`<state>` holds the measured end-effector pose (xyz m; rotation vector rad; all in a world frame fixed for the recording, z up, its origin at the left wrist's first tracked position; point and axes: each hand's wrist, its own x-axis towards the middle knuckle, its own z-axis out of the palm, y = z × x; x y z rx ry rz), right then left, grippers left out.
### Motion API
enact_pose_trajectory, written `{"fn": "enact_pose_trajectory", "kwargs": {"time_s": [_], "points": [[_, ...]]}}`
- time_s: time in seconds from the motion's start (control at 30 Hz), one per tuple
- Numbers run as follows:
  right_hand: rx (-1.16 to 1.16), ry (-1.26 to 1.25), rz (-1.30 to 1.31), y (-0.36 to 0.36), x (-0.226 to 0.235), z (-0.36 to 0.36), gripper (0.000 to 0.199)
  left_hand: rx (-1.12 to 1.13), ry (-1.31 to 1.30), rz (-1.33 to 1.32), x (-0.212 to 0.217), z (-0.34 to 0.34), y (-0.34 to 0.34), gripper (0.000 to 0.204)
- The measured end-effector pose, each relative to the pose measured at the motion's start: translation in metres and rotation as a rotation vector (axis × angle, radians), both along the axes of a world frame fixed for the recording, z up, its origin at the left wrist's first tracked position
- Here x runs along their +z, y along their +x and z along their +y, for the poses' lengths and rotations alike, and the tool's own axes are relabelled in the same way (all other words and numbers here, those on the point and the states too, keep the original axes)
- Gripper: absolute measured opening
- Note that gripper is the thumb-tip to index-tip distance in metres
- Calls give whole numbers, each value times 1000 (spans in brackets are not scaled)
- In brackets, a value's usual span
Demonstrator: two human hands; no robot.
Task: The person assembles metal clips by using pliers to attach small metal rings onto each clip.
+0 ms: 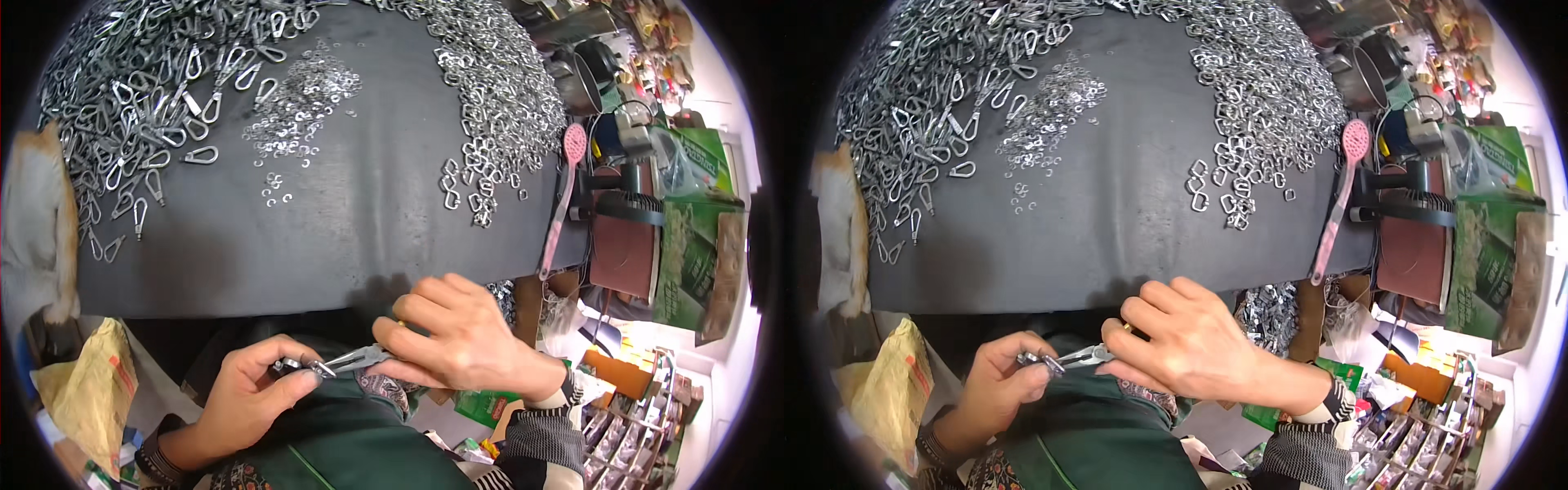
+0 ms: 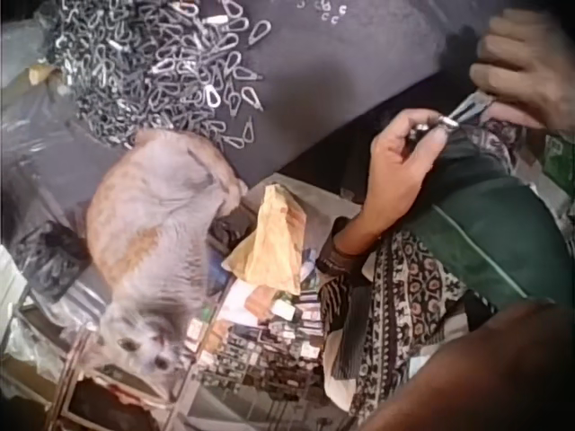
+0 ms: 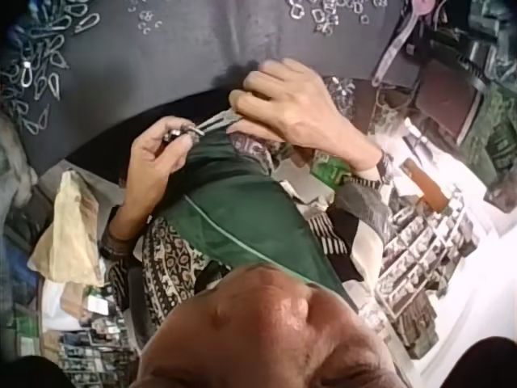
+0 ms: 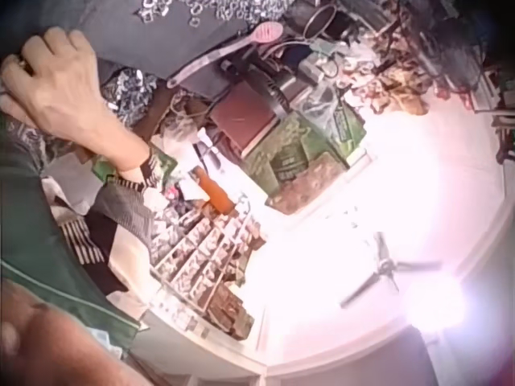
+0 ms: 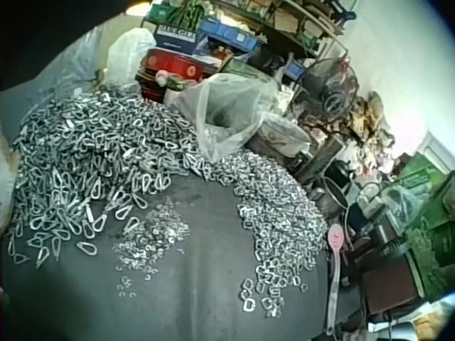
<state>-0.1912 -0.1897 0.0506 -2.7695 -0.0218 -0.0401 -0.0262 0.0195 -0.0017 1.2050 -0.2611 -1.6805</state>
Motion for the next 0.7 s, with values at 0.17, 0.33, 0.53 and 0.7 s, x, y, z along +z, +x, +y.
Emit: {"fn": "enact_pose_trajectory", "kwargs": {"time_s": [0.17, 0.33, 0.53, 0.7], "points": [[-500, -100, -113, -15, -32, -27, 31, 234, 117, 85, -60, 14, -7, 25], [-794, -332, -187, -7, -58, -49, 22, 181, 127, -80, -89, 20, -4, 25], [-904, -204, -42, -3, -38, -51, 13, -91, -77, -102, -3, -12, 14, 29], [-701, 934, 6, 18, -22, -4, 8, 283, -103, 226, 7, -34, 13, 19]]}}
